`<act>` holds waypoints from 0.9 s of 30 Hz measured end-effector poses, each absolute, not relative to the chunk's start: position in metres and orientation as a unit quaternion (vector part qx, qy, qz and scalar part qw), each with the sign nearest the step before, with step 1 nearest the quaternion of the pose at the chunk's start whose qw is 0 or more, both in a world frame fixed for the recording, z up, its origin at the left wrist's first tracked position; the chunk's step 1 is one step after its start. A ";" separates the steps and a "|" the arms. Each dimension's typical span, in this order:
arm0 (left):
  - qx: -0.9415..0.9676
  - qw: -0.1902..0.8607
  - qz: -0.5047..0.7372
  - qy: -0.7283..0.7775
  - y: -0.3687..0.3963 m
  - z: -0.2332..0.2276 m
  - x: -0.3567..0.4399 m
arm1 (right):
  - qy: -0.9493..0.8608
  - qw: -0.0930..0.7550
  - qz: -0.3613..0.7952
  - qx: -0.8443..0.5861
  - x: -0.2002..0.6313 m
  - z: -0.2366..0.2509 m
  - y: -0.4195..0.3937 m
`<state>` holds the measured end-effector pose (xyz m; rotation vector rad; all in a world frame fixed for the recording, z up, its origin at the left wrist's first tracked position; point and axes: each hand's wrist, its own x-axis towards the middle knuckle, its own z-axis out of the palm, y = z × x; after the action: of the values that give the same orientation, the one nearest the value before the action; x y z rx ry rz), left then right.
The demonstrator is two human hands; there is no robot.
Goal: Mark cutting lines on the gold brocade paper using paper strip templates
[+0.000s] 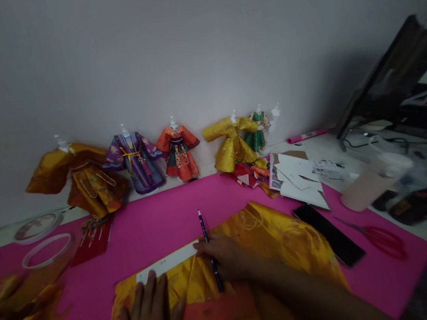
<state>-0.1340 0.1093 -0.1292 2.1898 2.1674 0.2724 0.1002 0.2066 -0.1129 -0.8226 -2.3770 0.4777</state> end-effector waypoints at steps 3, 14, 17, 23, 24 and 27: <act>0.713 0.001 0.110 0.693 0.109 -0.144 -0.140 | -0.892 0.287 0.179 -0.301 0.100 -0.114 0.207; 0.725 -0.050 0.121 0.676 0.111 -0.160 -0.146 | -0.911 0.248 0.139 -0.299 0.097 -0.118 0.213; 0.718 -0.017 0.079 0.691 0.113 -0.150 -0.145 | -0.915 0.236 0.130 -0.300 0.096 -0.114 0.215; 0.730 -0.011 0.078 0.679 0.114 -0.152 -0.149 | -0.907 0.212 0.122 -0.343 0.091 -0.105 0.225; 0.725 -0.013 0.090 0.682 0.114 -0.154 -0.148 | -0.907 0.207 0.120 -0.346 0.089 -0.104 0.227; 0.722 -0.015 0.121 0.681 0.112 -0.156 -0.146 | -0.905 0.200 0.116 -0.357 0.085 -0.100 0.231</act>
<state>-0.1462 0.1125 -0.1555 2.2911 2.1594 0.3845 0.0850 0.2306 -0.0995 -0.9986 -2.5298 0.3245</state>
